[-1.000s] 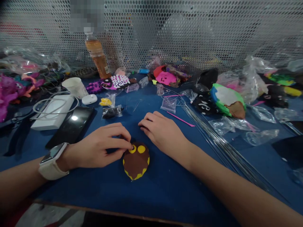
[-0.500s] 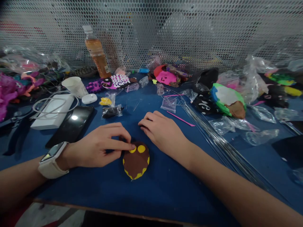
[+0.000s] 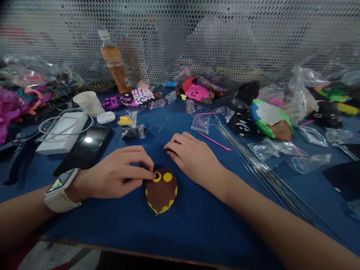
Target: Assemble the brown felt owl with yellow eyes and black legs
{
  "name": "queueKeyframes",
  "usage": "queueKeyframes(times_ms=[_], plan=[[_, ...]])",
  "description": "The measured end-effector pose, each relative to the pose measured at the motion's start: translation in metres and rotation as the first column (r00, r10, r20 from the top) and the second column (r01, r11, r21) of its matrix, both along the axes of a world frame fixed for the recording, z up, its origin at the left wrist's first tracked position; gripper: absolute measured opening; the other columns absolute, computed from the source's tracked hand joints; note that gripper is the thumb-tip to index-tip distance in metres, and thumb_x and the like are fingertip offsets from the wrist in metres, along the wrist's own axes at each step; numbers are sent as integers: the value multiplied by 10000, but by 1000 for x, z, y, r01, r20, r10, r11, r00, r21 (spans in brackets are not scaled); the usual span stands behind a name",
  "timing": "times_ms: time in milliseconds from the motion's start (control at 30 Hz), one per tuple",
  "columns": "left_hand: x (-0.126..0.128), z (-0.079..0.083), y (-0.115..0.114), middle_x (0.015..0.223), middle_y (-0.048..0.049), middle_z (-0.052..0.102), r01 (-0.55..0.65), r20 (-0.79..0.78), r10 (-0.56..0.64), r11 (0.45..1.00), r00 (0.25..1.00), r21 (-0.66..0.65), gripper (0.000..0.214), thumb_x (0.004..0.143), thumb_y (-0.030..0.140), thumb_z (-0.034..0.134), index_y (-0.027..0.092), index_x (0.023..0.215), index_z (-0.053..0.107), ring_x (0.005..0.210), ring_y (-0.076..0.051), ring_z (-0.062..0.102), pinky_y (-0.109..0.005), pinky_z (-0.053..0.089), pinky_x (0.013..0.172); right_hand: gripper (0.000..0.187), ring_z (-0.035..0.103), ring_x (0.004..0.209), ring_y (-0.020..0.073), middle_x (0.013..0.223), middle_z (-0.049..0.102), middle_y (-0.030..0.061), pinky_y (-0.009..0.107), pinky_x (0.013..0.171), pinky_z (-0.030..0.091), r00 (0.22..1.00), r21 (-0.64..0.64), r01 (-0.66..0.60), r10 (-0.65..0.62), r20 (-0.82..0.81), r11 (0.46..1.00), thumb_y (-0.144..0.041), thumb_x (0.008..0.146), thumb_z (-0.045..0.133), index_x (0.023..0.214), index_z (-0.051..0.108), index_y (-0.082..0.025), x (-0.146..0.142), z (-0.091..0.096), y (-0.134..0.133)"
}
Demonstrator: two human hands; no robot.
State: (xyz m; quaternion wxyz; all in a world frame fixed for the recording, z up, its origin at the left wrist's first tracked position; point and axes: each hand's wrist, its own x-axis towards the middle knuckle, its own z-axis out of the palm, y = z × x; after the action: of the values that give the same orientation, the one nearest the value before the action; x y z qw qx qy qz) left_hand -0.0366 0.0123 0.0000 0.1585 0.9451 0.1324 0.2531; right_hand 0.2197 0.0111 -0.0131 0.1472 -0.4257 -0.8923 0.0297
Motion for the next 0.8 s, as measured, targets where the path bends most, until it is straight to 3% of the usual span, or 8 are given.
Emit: queueKeyframes(times_ms=[367, 800], plan=[[0, -5, 1, 1119, -79, 705, -14, -47, 11, 999, 999, -52, 269, 967, 69, 544, 145, 1086, 772, 973, -200, 634, -346, 531, 873, 203, 633, 1033, 269, 1113, 701, 89, 439, 914, 564, 1000, -8, 3, -3, 10, 1000, -210, 1036, 586, 1155, 747, -177, 1, 0, 0], [-1, -1, 1, 1141, -49, 732, 63, -76, -65, 997, 995, -33, 220, 993, 88, 550, 175, 1046, 745, 1006, -200, 624, -350, 510, 921, 211, 630, 1030, 276, 1109, 707, 92, 448, 903, 566, 1000, -6, 6, -6, 4, 1000, -200, 1031, 586, 1155, 755, -178, 1, 1, 0]])
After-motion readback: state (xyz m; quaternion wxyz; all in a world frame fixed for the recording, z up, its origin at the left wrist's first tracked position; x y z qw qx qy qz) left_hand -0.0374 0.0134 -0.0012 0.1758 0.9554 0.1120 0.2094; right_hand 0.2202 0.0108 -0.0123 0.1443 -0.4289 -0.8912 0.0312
